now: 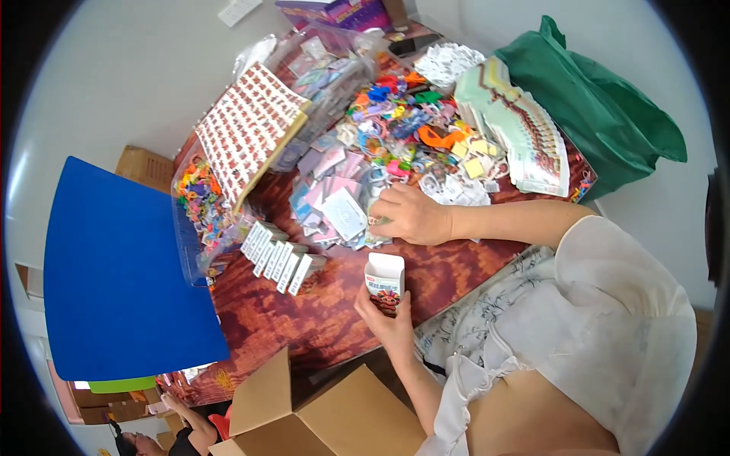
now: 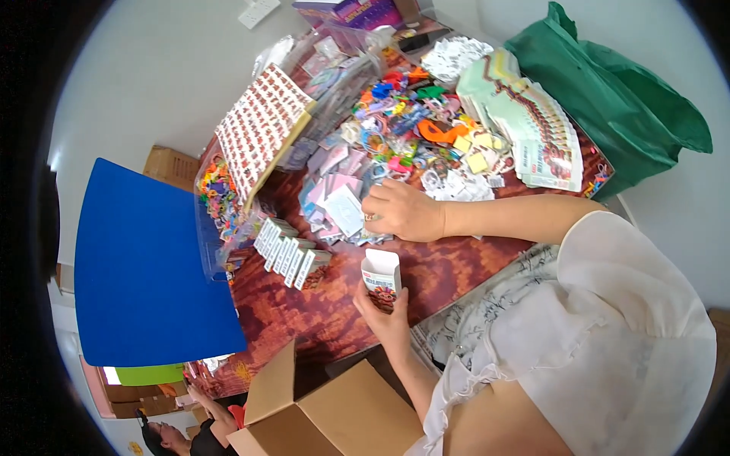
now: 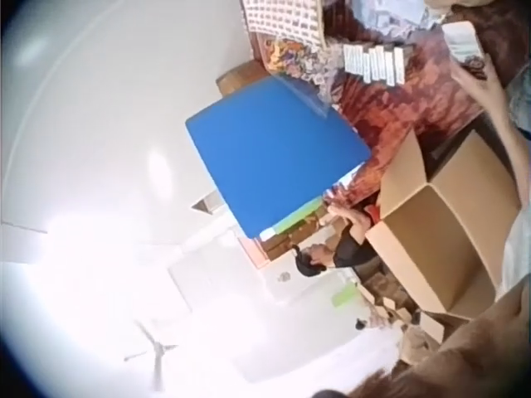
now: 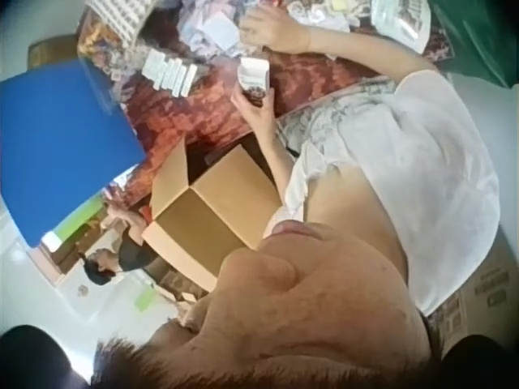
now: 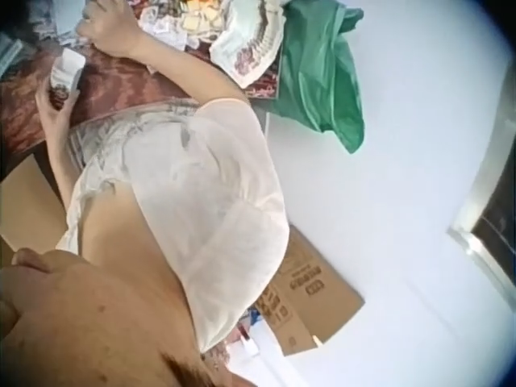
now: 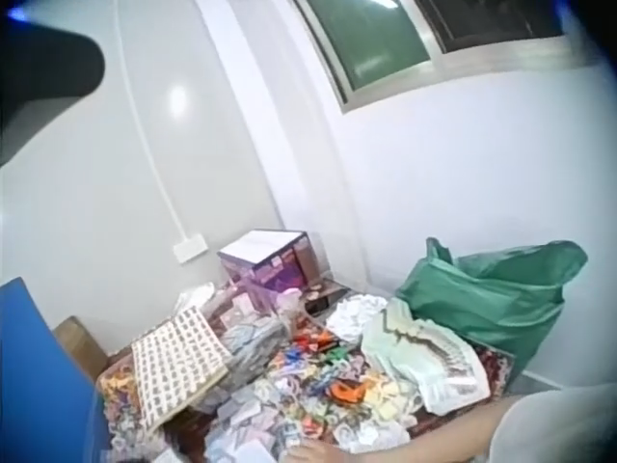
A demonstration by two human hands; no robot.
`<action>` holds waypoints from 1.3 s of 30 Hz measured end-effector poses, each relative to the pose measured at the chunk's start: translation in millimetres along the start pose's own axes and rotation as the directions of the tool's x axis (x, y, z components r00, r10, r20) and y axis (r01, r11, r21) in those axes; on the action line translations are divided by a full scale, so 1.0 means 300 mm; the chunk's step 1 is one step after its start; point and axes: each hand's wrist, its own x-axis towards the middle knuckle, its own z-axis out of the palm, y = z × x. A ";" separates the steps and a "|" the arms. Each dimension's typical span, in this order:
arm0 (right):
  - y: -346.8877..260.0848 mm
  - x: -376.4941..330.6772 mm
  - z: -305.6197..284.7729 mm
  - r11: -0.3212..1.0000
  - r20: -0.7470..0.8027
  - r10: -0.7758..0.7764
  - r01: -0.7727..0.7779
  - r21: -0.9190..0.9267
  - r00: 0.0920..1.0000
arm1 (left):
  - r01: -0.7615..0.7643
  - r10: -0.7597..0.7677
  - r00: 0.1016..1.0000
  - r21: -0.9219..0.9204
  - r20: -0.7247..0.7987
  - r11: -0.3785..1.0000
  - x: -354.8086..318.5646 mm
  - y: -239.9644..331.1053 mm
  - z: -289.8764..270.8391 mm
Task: Packing small cards or stickers into individual white packets.
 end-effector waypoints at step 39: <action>-0.120 -0.214 -0.209 0.648 0.534 0.544 -0.728 0.222 0.647 | -0.308 0.208 0.939 0.407 0.272 0.860 -0.033 0.125 0.107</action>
